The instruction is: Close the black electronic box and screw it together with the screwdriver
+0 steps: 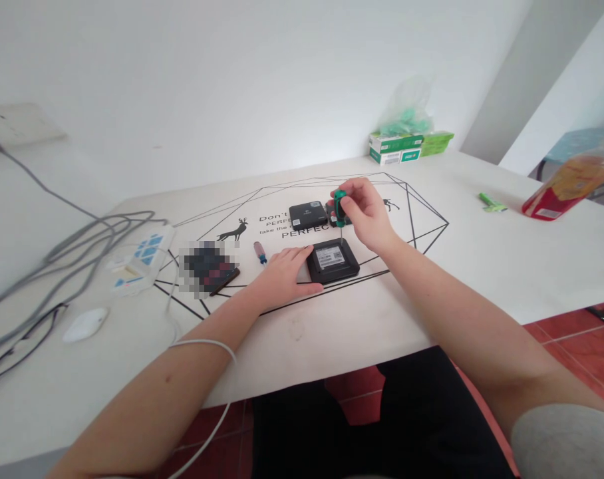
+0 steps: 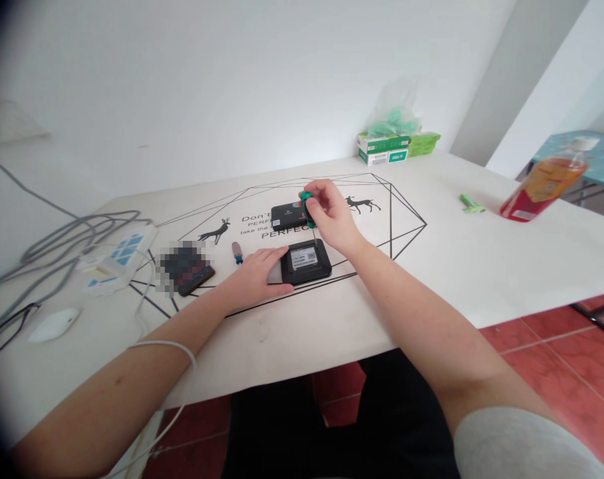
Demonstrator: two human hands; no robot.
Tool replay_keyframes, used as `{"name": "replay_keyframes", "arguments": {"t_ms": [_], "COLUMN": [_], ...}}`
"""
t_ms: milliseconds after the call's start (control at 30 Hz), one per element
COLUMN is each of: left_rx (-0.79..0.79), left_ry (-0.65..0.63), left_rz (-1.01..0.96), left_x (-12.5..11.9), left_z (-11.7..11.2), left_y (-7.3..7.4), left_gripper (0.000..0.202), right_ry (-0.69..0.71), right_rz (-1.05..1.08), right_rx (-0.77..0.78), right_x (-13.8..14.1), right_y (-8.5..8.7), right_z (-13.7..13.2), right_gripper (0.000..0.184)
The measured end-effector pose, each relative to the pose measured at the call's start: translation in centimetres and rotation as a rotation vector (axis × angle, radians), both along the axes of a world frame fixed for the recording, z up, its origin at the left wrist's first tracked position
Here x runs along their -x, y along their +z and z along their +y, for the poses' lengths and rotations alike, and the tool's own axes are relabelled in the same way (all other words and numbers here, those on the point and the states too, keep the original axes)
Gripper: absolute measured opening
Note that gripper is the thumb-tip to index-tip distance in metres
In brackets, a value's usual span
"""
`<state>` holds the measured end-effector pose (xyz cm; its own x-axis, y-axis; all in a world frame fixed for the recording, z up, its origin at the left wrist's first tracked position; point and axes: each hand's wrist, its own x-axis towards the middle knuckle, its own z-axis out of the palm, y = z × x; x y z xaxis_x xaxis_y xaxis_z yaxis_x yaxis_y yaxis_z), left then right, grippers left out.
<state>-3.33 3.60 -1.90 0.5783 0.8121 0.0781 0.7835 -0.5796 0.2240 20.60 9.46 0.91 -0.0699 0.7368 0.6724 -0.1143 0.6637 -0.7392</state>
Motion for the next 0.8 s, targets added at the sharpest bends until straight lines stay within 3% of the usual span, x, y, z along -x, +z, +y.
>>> {"name": "replay_keyframes", "arguments": {"t_ms": [300, 433, 600, 800], "left_rx": [-0.01, -0.011, -0.02, -0.015], "left_ry": [-0.01, -0.003, -0.008, -0.003], "left_rz": [0.02, 0.028, 0.02, 0.014], "left_x": [0.0, 0.0, 0.1, 0.0], "left_z": [0.0, -0.1, 0.0, 0.0], "left_y": [0.0, 0.0, 0.0, 0.0], "left_gripper": [0.093, 0.092, 0.09, 0.091], "right_ry": [-0.234, -0.138, 0.063, -0.016], "right_rz": [-0.062, -0.044, 0.039, 0.045], "right_rx": [-0.057, -0.033, 0.105, 0.053], "right_x": [-0.3, -0.1, 0.4, 0.7], "right_y": [0.0, 0.3, 0.1, -0.3], "right_z": [0.0, -0.6, -0.6, -0.2], "right_gripper": [0.029, 0.033, 0.04, 0.036]}}
